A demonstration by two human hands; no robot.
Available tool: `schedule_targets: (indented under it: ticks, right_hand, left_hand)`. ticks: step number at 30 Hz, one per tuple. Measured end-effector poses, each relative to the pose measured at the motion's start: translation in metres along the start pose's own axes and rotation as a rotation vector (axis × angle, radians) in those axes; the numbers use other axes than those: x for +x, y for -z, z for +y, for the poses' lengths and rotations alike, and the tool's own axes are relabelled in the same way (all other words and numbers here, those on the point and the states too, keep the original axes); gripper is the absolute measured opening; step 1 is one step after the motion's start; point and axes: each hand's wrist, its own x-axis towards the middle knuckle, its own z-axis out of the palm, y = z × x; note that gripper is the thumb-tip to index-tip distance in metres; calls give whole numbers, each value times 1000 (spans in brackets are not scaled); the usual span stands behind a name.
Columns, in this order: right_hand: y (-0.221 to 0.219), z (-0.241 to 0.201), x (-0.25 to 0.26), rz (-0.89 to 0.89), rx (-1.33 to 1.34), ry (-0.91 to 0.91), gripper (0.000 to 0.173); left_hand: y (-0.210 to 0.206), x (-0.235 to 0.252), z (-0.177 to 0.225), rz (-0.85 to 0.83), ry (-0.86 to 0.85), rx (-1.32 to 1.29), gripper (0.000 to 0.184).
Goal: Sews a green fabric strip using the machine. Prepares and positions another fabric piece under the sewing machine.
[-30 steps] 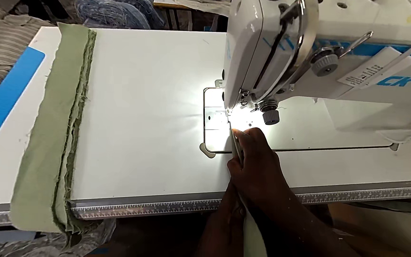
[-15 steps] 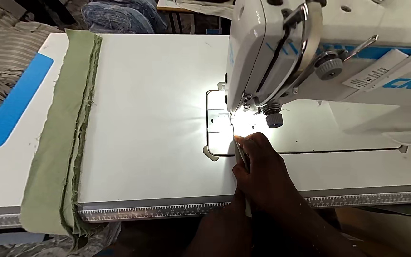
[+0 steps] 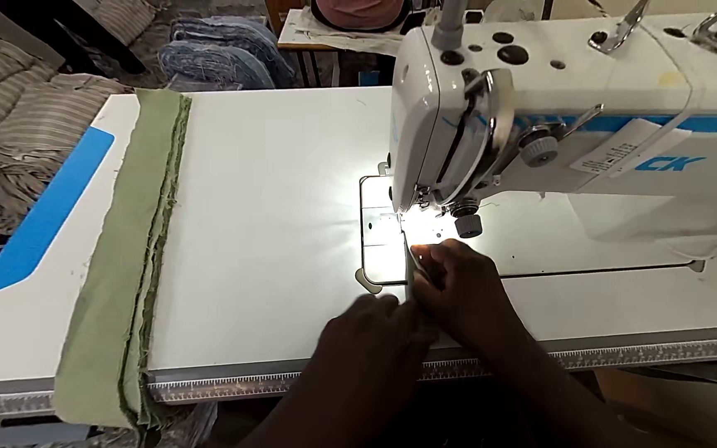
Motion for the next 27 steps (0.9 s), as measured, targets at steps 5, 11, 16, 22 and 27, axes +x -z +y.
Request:
schedule_targets:
  ticks: [5,11,16,22,27]
  right_hand:
    - [13,6,-37,-39,503,-190,20]
    - [14,7,-54,41,769,-228,24]
    - [23,13,-58,-79,843,-253,14]
    - [26,8,-52,-55,994,-435,43]
    - [25,2,-59,32,616,-228,21]
  left_hand:
    - [4,23,-14,-66,455,-897,56]
    - [0,38,-3,-111,604,-1264,66]
    - [2,17,8,-76,697,-1364,46]
    - [6,10,13,-142,754,-1418,45]
    - [7,9,14,-158,716,-1414,18]
